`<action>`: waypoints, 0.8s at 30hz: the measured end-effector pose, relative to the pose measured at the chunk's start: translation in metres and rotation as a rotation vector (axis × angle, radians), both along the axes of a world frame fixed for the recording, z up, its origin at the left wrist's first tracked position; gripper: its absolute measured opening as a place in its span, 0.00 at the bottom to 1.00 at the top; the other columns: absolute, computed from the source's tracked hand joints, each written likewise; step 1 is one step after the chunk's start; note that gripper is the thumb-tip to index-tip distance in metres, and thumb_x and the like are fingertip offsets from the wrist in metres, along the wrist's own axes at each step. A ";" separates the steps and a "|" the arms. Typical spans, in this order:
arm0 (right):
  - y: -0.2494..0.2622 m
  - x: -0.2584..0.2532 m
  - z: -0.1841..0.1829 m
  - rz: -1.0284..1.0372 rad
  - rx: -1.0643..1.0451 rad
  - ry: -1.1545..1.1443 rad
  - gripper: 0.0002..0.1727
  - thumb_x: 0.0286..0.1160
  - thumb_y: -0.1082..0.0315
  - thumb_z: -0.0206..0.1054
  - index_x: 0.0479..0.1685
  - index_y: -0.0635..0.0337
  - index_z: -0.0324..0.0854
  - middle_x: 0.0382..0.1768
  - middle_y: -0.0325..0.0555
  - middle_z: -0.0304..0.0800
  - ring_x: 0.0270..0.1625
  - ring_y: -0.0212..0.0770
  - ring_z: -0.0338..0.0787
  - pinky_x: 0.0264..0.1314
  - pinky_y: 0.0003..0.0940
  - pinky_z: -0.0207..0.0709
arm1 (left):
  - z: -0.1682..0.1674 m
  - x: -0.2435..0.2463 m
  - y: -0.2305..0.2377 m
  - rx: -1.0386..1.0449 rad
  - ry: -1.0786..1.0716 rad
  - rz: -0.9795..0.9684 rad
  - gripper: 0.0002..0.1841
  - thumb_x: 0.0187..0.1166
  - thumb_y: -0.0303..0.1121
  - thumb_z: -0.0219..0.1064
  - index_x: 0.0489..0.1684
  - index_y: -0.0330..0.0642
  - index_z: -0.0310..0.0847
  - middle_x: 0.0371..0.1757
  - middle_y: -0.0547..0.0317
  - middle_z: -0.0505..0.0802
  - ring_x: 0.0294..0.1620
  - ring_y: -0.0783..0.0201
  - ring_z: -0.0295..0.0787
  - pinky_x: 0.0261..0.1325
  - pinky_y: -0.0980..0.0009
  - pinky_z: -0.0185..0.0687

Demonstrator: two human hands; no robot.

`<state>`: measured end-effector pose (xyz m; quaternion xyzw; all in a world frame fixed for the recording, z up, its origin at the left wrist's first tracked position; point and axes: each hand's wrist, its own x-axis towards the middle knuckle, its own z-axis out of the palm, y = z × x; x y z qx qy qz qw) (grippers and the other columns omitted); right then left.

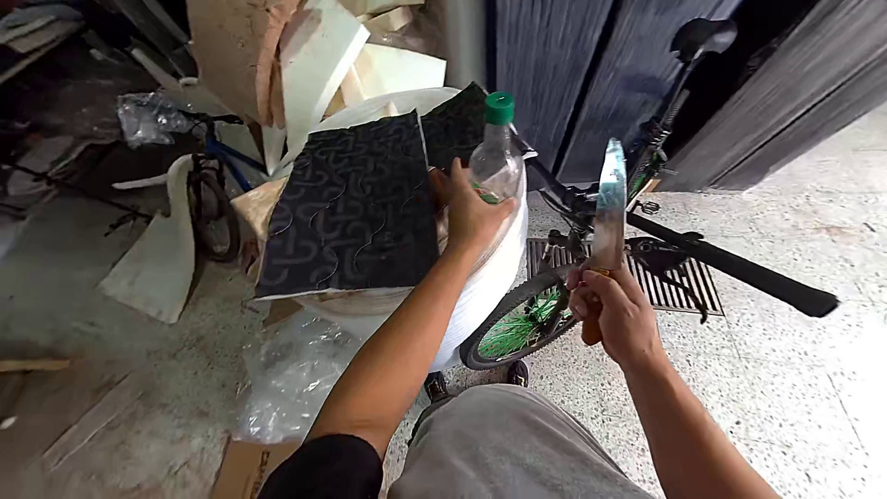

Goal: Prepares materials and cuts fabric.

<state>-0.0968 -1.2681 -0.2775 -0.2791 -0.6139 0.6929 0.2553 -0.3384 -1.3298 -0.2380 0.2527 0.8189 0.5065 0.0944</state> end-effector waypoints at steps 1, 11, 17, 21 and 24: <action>-0.001 -0.002 -0.001 -0.001 -0.001 -0.002 0.14 0.86 0.60 0.50 0.57 0.53 0.77 0.34 0.45 0.86 0.19 0.37 0.78 0.23 0.34 0.77 | 0.003 0.000 -0.001 0.006 0.003 0.000 0.70 0.51 0.41 0.92 0.96 0.37 0.37 0.82 0.39 0.76 0.79 0.48 0.77 0.79 0.50 0.76; -0.024 0.016 0.005 0.099 0.312 -0.006 0.14 0.89 0.57 0.54 0.61 0.52 0.77 0.36 0.43 0.88 0.21 0.40 0.82 0.16 0.35 0.77 | 0.035 0.072 -0.179 0.218 -0.172 -0.166 0.21 0.83 0.35 0.67 0.74 0.43 0.80 0.61 0.56 0.94 0.59 0.60 0.93 0.63 0.58 0.92; -0.052 -0.039 0.005 0.436 0.318 -0.064 0.13 0.90 0.55 0.59 0.57 0.48 0.87 0.29 0.38 0.92 0.21 0.38 0.86 0.21 0.35 0.84 | -0.033 0.036 -0.237 0.475 -0.585 0.065 0.19 0.85 0.37 0.61 0.70 0.39 0.76 0.62 0.44 0.91 0.60 0.48 0.92 0.64 0.48 0.89; -0.068 -0.102 0.020 0.555 0.318 -0.092 0.17 0.94 0.52 0.53 0.60 0.51 0.83 0.25 0.36 0.89 0.17 0.34 0.81 0.17 0.31 0.77 | -0.020 0.026 -0.196 0.712 -0.600 0.242 0.16 0.83 0.35 0.69 0.62 0.35 0.80 0.54 0.46 0.93 0.51 0.51 0.95 0.59 0.49 0.92; -0.081 -0.126 0.032 0.587 0.378 -0.127 0.17 0.94 0.50 0.53 0.51 0.51 0.81 0.20 0.37 0.83 0.16 0.35 0.77 0.16 0.31 0.72 | -0.016 0.030 -0.200 0.741 -0.535 0.318 0.18 0.78 0.27 0.71 0.66 0.39 0.78 0.58 0.51 0.92 0.56 0.56 0.92 0.63 0.53 0.90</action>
